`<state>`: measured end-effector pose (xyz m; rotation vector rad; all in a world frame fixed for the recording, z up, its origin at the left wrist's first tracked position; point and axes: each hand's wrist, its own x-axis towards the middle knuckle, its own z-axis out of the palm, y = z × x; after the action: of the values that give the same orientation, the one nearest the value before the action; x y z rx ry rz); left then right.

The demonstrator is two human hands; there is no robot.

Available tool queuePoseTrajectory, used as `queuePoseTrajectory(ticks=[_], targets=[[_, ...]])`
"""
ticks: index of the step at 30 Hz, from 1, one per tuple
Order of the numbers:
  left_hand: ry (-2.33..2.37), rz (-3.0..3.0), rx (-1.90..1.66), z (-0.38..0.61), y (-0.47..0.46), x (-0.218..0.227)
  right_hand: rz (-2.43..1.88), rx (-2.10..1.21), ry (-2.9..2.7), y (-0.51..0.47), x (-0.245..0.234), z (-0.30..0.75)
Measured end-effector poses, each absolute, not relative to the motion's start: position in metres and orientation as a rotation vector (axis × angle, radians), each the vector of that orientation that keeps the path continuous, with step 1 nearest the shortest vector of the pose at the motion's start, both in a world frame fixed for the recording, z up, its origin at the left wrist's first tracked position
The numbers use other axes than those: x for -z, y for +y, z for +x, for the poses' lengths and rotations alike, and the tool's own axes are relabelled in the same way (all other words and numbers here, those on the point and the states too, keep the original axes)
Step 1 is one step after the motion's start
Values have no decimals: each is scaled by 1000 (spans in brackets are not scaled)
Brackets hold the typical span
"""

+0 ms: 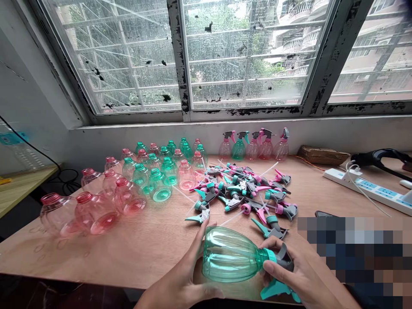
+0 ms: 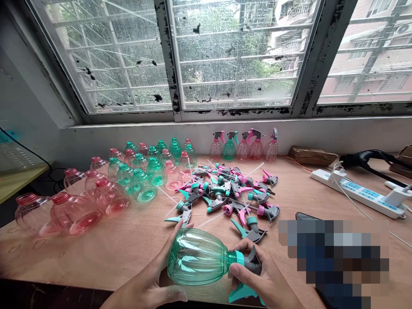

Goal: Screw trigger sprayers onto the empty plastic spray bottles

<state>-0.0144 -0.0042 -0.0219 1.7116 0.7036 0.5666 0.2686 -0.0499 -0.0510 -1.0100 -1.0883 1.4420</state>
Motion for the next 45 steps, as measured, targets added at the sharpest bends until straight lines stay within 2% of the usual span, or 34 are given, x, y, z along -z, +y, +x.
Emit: queuePoseTrajectory(ticks=[45], targets=[[760, 1742, -527, -15, -5, 21, -1022, -1443, -1094, -50, 51, 269]])
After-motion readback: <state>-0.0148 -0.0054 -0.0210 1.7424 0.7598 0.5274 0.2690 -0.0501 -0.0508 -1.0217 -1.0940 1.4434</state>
